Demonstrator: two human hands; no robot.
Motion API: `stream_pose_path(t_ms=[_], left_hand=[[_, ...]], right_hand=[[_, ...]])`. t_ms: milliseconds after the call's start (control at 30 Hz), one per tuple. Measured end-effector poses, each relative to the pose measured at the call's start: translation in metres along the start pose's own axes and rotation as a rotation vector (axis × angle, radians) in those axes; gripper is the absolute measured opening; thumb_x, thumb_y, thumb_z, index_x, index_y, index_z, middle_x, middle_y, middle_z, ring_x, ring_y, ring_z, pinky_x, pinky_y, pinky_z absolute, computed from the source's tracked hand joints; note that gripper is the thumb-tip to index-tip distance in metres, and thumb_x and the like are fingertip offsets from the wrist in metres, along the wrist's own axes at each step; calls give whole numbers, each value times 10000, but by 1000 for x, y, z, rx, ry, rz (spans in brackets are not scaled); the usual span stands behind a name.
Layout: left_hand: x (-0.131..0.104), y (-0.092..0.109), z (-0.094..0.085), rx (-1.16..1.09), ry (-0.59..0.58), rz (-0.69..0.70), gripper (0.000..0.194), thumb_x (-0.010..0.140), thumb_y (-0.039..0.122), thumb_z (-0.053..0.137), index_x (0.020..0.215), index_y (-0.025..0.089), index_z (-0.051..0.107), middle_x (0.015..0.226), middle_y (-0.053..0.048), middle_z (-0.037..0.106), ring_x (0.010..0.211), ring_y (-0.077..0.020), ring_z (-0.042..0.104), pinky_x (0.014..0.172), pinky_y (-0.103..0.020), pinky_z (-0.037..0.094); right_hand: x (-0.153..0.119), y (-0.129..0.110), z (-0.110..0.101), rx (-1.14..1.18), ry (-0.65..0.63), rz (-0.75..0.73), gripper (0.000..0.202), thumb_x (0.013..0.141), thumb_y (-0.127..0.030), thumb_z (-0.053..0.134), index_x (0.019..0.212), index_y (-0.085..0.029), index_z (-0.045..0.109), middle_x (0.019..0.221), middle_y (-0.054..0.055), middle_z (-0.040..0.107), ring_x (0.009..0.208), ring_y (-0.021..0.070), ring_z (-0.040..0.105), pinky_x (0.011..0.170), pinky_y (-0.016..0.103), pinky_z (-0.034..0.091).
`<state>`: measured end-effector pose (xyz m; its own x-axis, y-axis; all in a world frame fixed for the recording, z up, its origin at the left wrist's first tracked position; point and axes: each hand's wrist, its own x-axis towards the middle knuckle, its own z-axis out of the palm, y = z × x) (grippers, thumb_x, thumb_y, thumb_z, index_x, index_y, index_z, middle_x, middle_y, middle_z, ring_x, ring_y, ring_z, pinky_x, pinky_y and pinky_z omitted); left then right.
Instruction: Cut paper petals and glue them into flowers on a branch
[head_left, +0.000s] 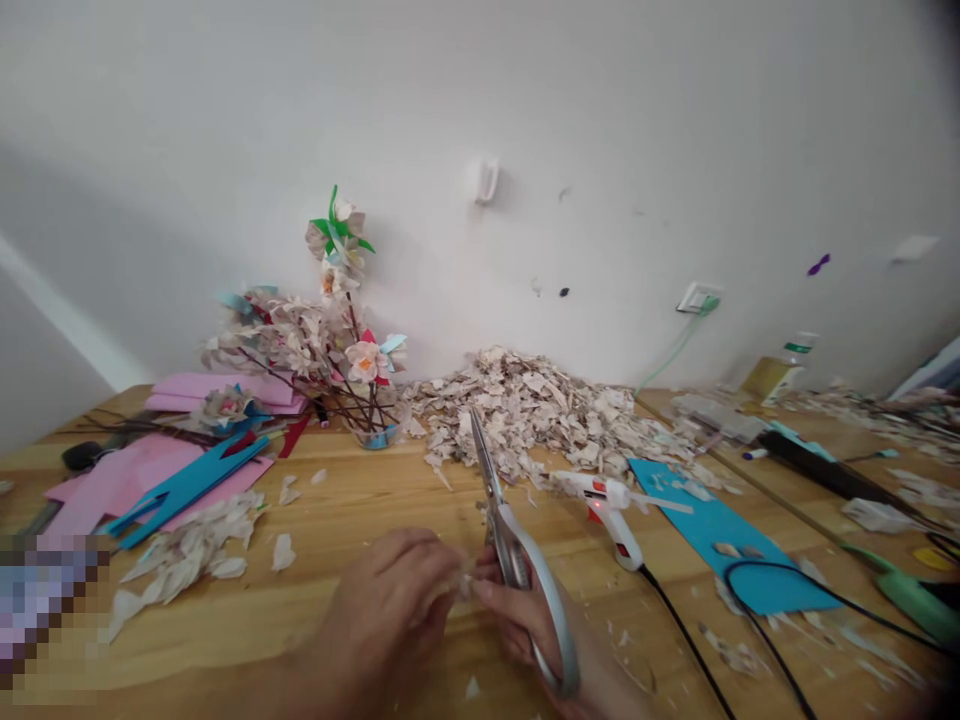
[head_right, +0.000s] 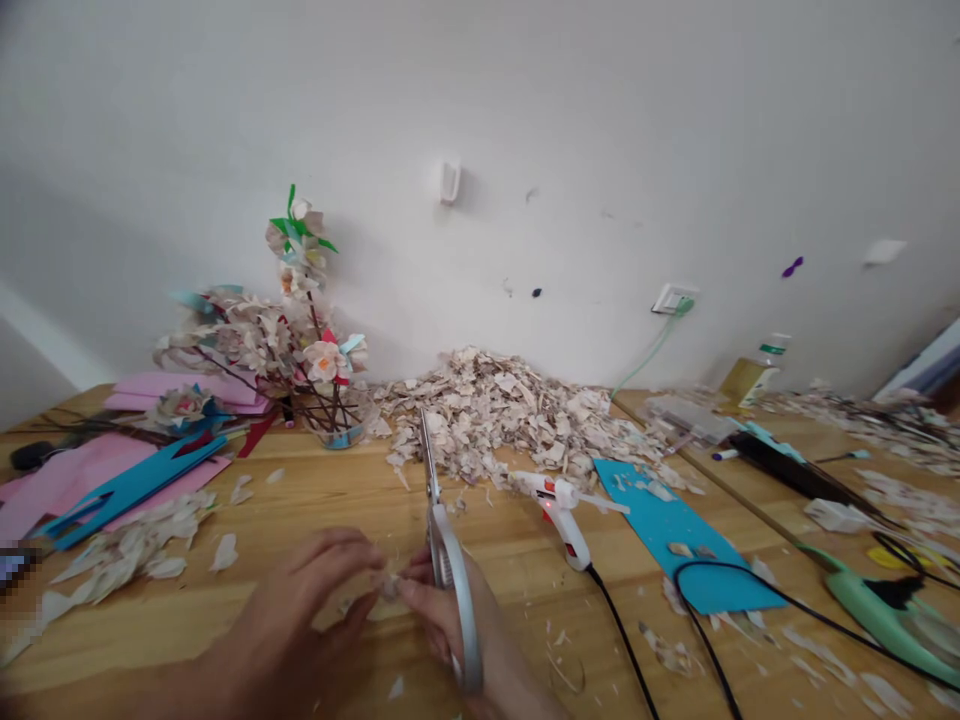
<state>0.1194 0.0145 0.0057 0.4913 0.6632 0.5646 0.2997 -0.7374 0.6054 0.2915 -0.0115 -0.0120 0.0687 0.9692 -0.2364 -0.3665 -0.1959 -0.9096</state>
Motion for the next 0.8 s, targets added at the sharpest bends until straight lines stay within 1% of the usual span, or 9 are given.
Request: stream_pose_path(t_ms=[100, 133, 200, 267, 367, 467, 567, 633, 800], left_hand=[[-1, -2, 16, -381, 210, -408, 419, 691, 147, 624, 1073, 262, 494, 928, -50, 644, 929, -215, 588, 838, -349, 425], [0, -3, 21, -535, 232, -512, 421, 681, 180, 642, 1059, 254, 473, 870, -36, 642, 872, -206, 603, 804, -344, 437], [0, -5, 30, -798, 241, -622, 415, 650, 245, 683, 1000, 242, 460, 747, -2, 635, 739, -179, 614, 706, -312, 449], [1, -7, 35, -937, 263, -656, 453, 609, 281, 726, 970, 235, 457, 696, 16, 635, 689, -159, 609, 654, -282, 434], [4, -6, 36, -997, 301, -680, 483, 580, 283, 758, 956, 231, 458, 672, 28, 651, 694, -147, 615, 669, -270, 422], [6, -3, 32, -1017, 290, -746, 507, 564, 277, 774, 953, 221, 454, 651, 30, 667, 687, -147, 624, 696, -275, 421], [8, -2, 28, -1069, 285, -849, 559, 520, 249, 799, 951, 210, 445, 638, 33, 671, 651, -142, 629, 689, -279, 428], [9, -1, 26, -1131, 303, -906, 567, 503, 215, 805, 939, 207, 442, 632, 39, 670, 627, -135, 631, 687, -285, 440], [8, 7, 28, -1232, 312, -955, 479, 566, 152, 755, 943, 196, 464, 703, 10, 691, 701, -140, 651, 714, -279, 458]], right_hand=[[2, 6, -1, 35, 14, -105, 460, 433, -368, 836, 768, -196, 572, 649, -14, 645, 626, 150, 613, 542, 232, 451], [2, 7, -1, 49, 27, -127, 463, 437, -371, 834, 779, -202, 572, 660, -11, 652, 636, 161, 620, 555, 248, 459], [4, 9, -2, 75, 54, -154, 485, 429, -388, 832, 795, -209, 568, 664, -6, 657, 608, 172, 620, 498, 247, 441], [4, 10, -3, 74, 69, -149, 494, 431, -393, 829, 808, -214, 564, 670, -3, 655, 558, 166, 603, 412, 220, 379], [4, 8, -3, 40, 59, -131, 486, 459, -394, 819, 827, -216, 555, 716, 8, 658, 484, 141, 568, 364, 210, 330], [4, 7, -1, 9, 30, -155, 511, 441, -428, 818, 814, -215, 540, 689, 4, 650, 490, 151, 577, 396, 231, 381], [2, 7, 2, 37, 25, -171, 521, 422, -446, 820, 796, -221, 536, 670, -4, 648, 657, 198, 635, 522, 263, 463], [1, 6, 3, 49, 27, -151, 504, 433, -424, 823, 802, -222, 545, 676, -7, 652, 724, 205, 640, 566, 268, 476], [-3, 3, 5, 12, 22, -155, 477, 457, -409, 819, 805, -233, 543, 667, -24, 646, 664, 189, 627, 543, 265, 470]])
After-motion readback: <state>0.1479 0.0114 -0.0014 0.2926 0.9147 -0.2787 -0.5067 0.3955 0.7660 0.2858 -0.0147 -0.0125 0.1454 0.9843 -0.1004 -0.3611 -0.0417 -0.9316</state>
